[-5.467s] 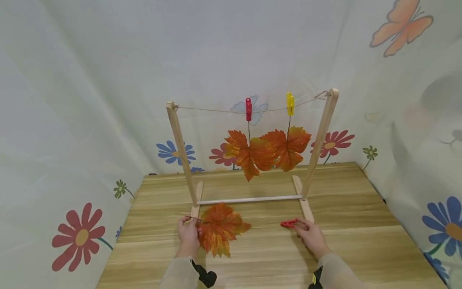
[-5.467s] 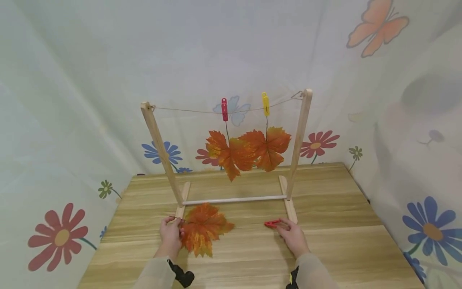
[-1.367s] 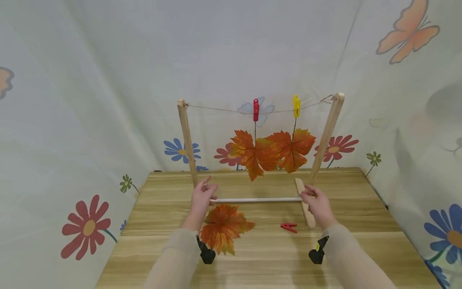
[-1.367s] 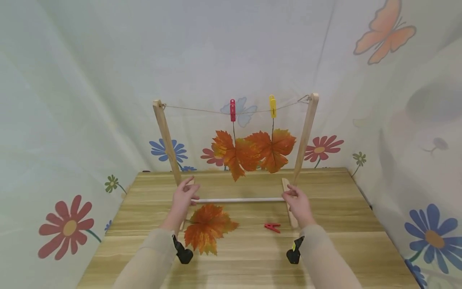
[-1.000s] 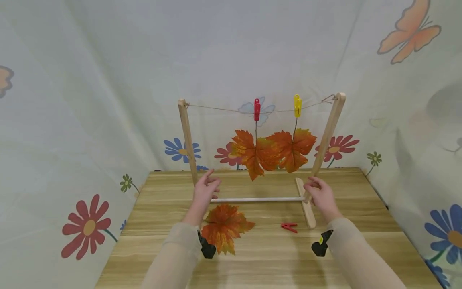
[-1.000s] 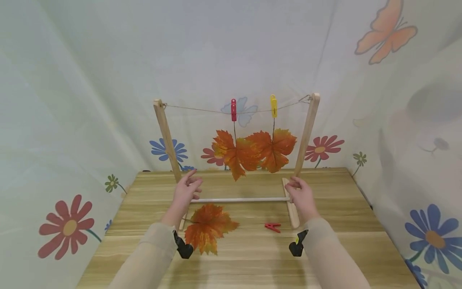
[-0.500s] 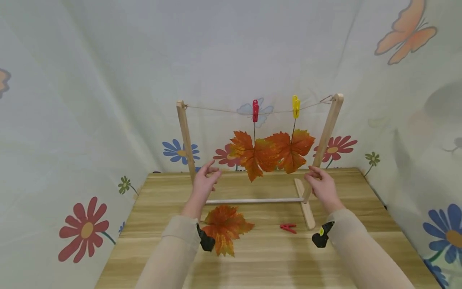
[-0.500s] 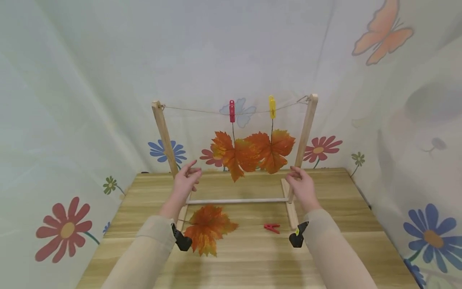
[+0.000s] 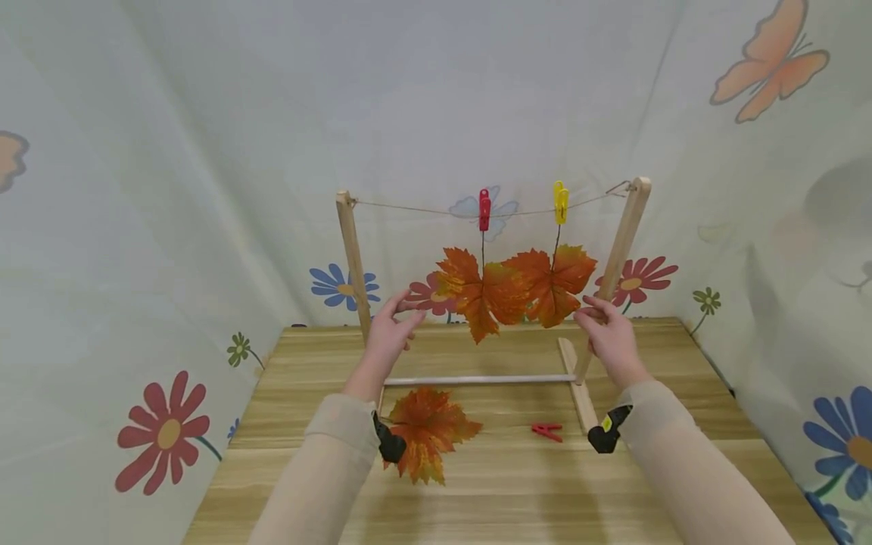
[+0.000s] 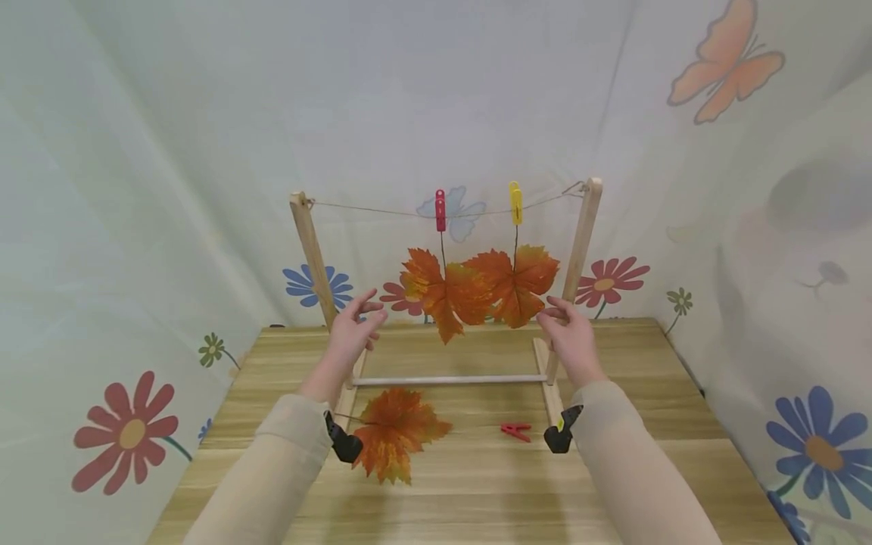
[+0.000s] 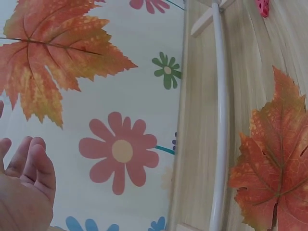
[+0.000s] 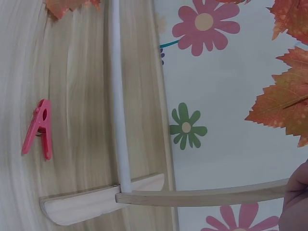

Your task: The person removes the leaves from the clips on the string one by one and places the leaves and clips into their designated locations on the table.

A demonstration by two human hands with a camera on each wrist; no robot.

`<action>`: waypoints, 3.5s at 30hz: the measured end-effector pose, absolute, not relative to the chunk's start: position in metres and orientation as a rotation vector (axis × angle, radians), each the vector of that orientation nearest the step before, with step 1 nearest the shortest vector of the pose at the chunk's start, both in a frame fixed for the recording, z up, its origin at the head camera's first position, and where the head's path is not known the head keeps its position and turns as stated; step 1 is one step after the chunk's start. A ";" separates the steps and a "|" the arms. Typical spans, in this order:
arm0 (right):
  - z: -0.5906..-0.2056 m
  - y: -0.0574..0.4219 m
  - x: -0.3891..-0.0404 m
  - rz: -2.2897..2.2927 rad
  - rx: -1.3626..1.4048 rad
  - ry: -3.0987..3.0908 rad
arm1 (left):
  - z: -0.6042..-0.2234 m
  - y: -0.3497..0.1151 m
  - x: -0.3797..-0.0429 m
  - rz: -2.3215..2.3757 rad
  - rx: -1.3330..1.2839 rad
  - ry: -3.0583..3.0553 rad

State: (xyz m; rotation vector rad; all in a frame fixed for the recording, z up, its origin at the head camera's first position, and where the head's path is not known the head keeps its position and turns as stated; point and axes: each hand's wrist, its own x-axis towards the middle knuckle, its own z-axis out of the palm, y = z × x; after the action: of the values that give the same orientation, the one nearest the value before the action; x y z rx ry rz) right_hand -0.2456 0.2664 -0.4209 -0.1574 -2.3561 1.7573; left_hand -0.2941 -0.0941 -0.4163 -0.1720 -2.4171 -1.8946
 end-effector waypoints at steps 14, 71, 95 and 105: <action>-0.395 0.268 -0.247 1.644 -0.092 -2.397 | -0.403 -0.087 -0.294 -1.904 -0.229 -2.448; -0.358 0.261 -0.245 1.754 -0.050 -2.299 | -0.377 -0.081 -0.291 -1.879 -0.371 -2.438; -0.316 0.249 -0.248 1.666 -0.013 -2.338 | -0.359 -0.071 -0.298 -1.815 -0.432 -2.478; -0.295 0.238 -0.249 1.611 -0.005 -2.387 | -0.345 -0.064 -0.301 -1.775 -0.463 -2.467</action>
State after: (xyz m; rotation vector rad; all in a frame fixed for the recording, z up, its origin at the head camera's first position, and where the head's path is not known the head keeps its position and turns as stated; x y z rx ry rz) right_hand -0.2494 0.2378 -0.2947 -0.0045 -2.3866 1.6114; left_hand -0.3015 -0.0637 -0.3450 -0.4635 -2.4671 -1.7752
